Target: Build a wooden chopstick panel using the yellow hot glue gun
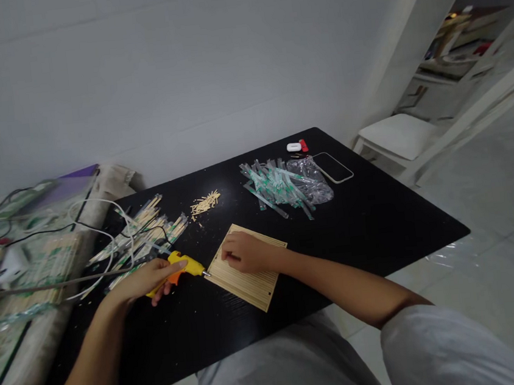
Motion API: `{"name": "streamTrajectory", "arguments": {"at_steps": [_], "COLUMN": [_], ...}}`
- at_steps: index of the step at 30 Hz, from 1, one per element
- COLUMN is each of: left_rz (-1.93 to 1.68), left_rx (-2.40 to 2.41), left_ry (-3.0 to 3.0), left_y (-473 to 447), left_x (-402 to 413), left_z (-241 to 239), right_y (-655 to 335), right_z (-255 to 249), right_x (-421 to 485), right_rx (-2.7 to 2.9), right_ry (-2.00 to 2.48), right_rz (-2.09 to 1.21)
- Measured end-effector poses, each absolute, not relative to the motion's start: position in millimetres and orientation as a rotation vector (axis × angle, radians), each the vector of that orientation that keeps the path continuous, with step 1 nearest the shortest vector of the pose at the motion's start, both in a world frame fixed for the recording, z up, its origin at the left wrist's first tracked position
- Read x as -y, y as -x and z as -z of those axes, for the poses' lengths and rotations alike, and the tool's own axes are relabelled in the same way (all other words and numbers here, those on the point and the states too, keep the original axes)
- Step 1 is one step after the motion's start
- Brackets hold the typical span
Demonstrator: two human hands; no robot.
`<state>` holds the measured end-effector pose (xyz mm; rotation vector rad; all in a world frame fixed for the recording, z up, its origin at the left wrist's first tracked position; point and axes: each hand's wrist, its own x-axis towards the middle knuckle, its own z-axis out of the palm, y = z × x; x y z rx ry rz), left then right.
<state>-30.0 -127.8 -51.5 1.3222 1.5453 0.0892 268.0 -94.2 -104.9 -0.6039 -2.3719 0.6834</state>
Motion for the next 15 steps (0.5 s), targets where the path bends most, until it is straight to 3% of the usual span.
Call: {"name": "streamTrajectory", "arguments": {"at_steps": [8, 15], "left_rz": [-0.217, -0.115], "left_rx": [-1.62, -1.573], "left_ry": [-1.321, -1.27], "left_y": [14, 31], "left_x": [123, 127], "left_z": [55, 53], "right_y": [-270, -269], "right_z": [103, 105], "right_x": [94, 91], "right_rx": [2.328, 2.333], "right_ry": [0.595, 0.583], "right_rz": [-0.74, -0.756]}}
